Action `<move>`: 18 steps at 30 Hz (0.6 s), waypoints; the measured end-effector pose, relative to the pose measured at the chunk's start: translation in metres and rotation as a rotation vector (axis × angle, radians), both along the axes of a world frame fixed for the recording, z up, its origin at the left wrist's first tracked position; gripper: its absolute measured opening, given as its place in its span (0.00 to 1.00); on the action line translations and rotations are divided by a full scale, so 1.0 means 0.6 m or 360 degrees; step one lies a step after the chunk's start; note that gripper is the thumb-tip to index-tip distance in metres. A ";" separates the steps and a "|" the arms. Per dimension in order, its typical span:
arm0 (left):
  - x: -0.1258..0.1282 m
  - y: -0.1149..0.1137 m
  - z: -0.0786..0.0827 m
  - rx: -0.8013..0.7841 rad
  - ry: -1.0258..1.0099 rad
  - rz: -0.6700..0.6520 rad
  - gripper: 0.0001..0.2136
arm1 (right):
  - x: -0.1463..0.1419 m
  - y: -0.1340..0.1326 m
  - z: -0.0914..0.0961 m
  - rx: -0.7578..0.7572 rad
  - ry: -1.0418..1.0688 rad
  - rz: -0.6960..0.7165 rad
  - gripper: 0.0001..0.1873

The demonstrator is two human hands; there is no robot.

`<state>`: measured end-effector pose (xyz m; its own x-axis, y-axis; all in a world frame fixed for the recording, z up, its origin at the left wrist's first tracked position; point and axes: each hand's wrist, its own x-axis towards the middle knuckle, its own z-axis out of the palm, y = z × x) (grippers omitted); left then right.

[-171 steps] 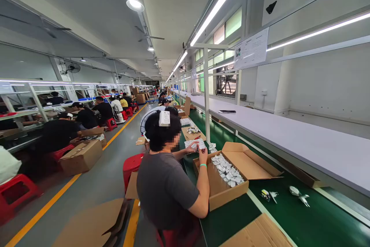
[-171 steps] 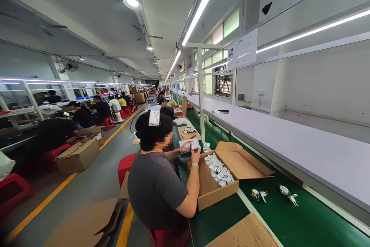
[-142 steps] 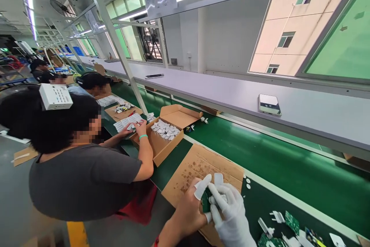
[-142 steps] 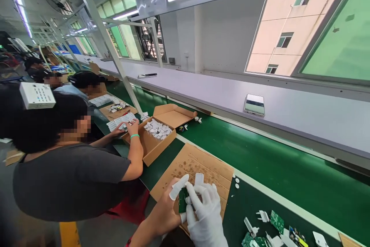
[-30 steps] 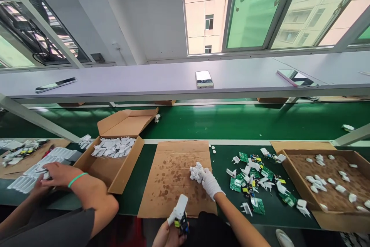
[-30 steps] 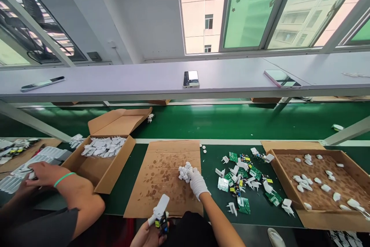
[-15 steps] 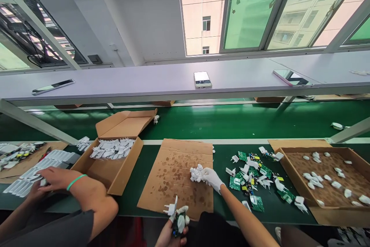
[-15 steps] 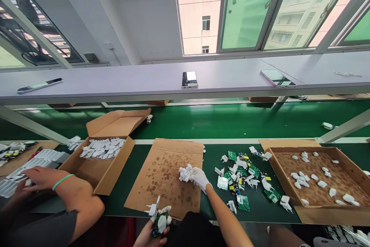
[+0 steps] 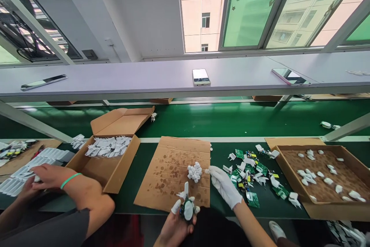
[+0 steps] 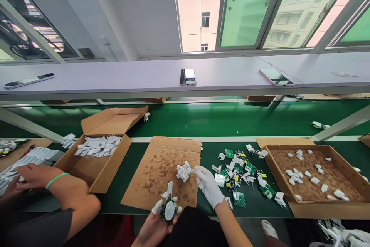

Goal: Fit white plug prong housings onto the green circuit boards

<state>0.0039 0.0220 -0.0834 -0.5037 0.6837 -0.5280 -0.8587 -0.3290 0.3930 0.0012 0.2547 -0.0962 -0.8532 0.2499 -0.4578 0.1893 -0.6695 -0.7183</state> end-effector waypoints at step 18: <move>-0.032 0.135 0.112 0.0104 0.0154 -0.0436 0.24 | 0.118 0.010 0.110 0.0299 0.0040 -0.0384 0.20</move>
<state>-0.0155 0.1032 -0.0163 -0.3413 0.8322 -0.4370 -0.8786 -0.1172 0.4629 0.0720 0.2608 -0.0301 -0.7694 0.5251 -0.3637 0.0212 -0.5480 -0.8362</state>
